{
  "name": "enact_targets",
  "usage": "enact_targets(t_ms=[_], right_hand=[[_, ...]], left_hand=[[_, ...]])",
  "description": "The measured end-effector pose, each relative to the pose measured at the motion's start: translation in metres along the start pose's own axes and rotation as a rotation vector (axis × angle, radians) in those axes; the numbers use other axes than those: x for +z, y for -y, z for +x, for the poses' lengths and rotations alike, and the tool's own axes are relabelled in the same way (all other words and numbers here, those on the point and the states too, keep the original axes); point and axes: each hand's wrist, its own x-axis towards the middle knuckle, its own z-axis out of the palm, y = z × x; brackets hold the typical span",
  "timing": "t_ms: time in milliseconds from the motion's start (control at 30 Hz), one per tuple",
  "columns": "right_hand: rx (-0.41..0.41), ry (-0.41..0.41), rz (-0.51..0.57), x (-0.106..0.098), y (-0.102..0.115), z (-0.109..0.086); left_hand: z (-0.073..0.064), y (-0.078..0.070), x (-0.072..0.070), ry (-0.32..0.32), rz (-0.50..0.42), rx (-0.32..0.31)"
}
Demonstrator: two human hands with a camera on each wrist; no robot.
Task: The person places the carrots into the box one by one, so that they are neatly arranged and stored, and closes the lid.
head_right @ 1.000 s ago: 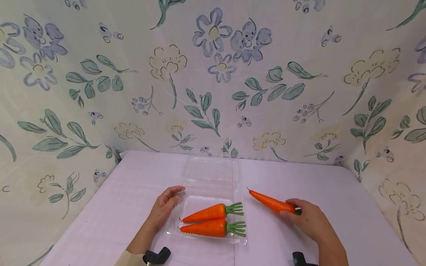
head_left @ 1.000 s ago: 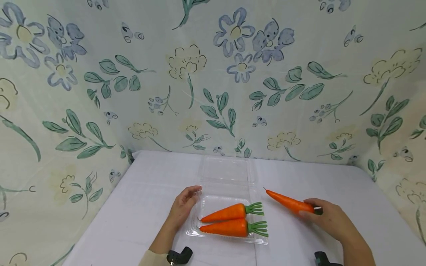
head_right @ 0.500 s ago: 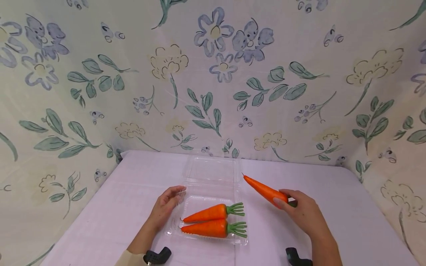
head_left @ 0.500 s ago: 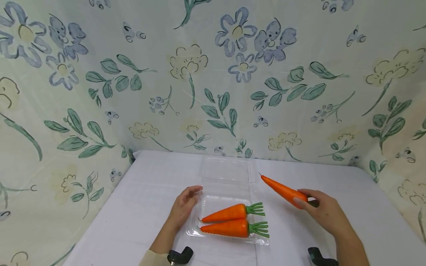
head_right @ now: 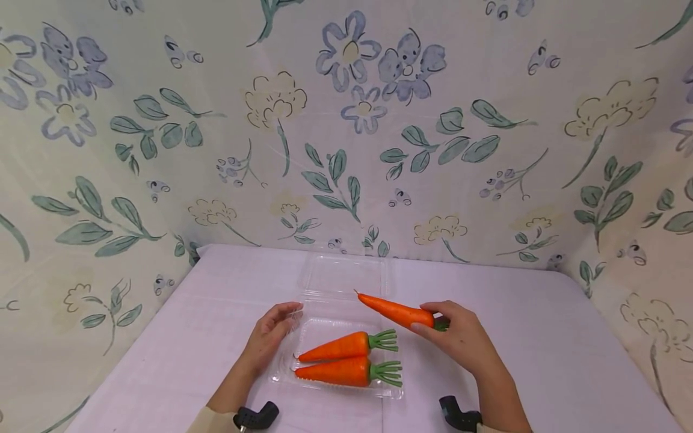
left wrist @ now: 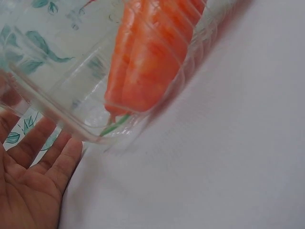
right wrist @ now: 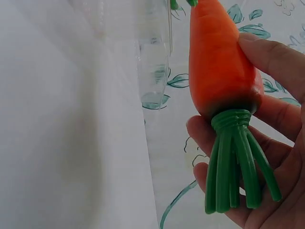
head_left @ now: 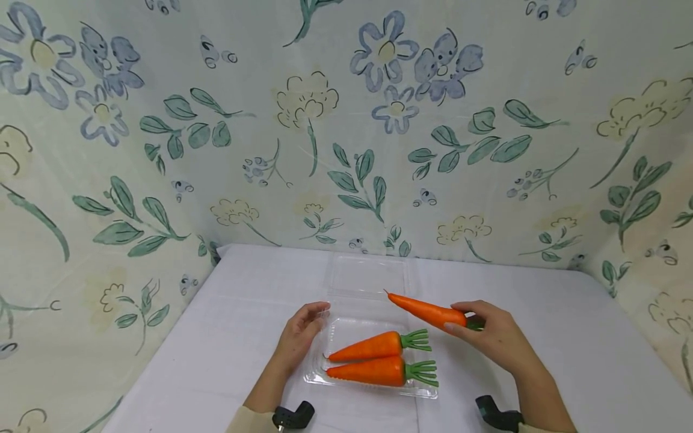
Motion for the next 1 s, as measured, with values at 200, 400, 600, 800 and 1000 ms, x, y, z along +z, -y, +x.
enact_targets(t_ms=[200,400,600,800,1000], right_hand=[[-0.06,0.024,0.006,0.003,0.016,0.005],[-0.117,0.029,0.013,0.004,0.028,0.009],[-0.137,0.069,0.02,0.011,0.043,0.016],[-0.171,0.118,0.007,0.021,0.055,0.023],[-0.219,0.176,-0.042,0.034,0.06,0.031]], left_hand=[[0.0,-0.002,0.001,0.0,-0.029,0.004],[0.001,-0.002,0.0,0.001,-0.027,0.007],[0.001,-0.001,0.0,-0.004,-0.016,0.001],[0.0,-0.001,0.0,-0.006,0.017,-0.012],[0.0,-0.001,0.001,-0.001,0.023,-0.009]])
